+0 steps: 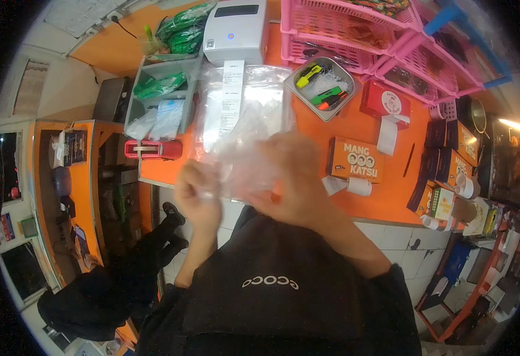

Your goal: The person packages various food items into cardboard boxes and paper containers, seals them with tape, and then places the individual containers into a large clear plastic bag along with paper receipts.

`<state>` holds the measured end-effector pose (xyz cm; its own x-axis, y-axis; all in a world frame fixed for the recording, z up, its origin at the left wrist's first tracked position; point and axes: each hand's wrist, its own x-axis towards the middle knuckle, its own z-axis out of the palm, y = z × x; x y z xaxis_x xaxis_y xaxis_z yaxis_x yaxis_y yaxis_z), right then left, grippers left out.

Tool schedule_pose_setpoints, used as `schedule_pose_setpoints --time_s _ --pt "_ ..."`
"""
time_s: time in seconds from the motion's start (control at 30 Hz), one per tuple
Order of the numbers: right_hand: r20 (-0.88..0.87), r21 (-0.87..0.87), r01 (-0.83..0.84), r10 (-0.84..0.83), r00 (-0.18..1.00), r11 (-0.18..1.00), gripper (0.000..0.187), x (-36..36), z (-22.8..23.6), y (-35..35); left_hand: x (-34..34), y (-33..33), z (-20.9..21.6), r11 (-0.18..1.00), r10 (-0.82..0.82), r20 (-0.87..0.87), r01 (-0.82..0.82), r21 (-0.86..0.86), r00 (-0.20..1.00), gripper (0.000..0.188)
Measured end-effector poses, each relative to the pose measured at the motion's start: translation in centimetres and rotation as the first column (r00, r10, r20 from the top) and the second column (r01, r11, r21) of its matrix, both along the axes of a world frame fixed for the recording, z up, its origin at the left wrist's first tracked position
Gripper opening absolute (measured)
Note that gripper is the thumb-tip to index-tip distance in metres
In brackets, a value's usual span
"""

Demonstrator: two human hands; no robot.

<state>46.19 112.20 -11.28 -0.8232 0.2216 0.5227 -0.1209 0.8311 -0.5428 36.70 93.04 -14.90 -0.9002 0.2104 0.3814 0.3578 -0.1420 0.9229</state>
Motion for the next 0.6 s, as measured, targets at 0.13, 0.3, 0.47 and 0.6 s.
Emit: schedule_pose_setpoints --time_s 0.13,0.3,0.47,0.6 --pt "0.239 -0.294 0.119 -0.048 0.97 0.948 0.051 0.7 -4.5 2.5 0.0 1.7 1.0 0.775 -0.194 -0.29 -0.035 -0.631 0.937 0.014" --pt "0.186 -0.39 0.236 -0.176 0.967 0.89 0.042 3.8 -5.9 3.3 -1.1 -1.3 -5.1 0.6 0.025 -0.318 -0.269 -0.753 0.948 0.026" --pt "0.611 -0.74 0.103 0.601 0.515 0.664 0.027 8.0 -8.2 3.2 -2.5 -5.0 -7.6 0.924 -0.075 0.524 0.257 -0.283 0.848 0.032" --pt "0.268 -0.949 0.224 0.194 0.944 0.222 0.023 8.6 -9.4 3.0 -2.2 -5.5 -5.0 0.54 -0.472 0.815 0.841 -0.034 0.336 0.029"
